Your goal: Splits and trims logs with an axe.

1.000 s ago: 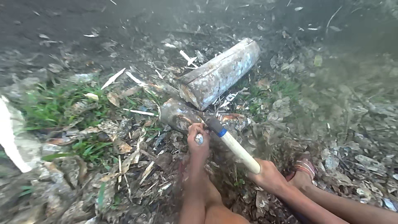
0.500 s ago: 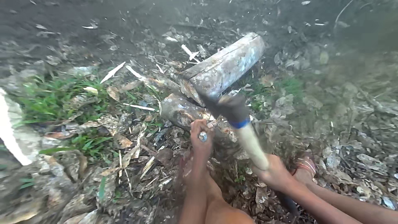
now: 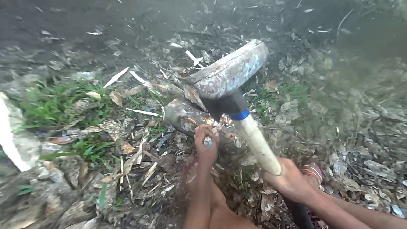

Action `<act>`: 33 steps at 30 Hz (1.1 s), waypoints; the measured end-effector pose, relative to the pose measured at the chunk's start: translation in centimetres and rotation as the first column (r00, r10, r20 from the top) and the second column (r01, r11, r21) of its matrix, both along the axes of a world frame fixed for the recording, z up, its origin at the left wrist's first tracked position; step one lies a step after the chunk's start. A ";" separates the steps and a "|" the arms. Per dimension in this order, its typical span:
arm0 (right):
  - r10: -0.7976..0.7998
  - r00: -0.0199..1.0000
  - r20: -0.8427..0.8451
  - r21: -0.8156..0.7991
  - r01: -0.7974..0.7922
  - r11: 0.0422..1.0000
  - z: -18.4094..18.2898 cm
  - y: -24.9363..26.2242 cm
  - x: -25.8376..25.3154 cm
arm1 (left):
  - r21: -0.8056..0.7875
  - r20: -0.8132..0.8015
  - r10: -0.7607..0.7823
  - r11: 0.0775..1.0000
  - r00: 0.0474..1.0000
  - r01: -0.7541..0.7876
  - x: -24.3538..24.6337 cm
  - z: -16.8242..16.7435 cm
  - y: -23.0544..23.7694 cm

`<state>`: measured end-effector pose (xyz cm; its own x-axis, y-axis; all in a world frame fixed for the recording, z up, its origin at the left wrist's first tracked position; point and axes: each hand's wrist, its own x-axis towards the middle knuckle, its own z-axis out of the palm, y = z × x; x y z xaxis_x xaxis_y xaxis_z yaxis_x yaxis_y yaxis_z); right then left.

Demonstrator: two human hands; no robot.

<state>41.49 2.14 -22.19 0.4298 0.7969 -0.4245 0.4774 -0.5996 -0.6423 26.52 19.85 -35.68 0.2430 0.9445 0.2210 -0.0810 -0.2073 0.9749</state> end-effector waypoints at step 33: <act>0.132 0.978 0.162 0.045 -0.142 0.989 -0.5 1.2 -0.3 | 0.075 -0.177 -0.034 0.996 0.984 0.048 -0.5 -0.3 -2.2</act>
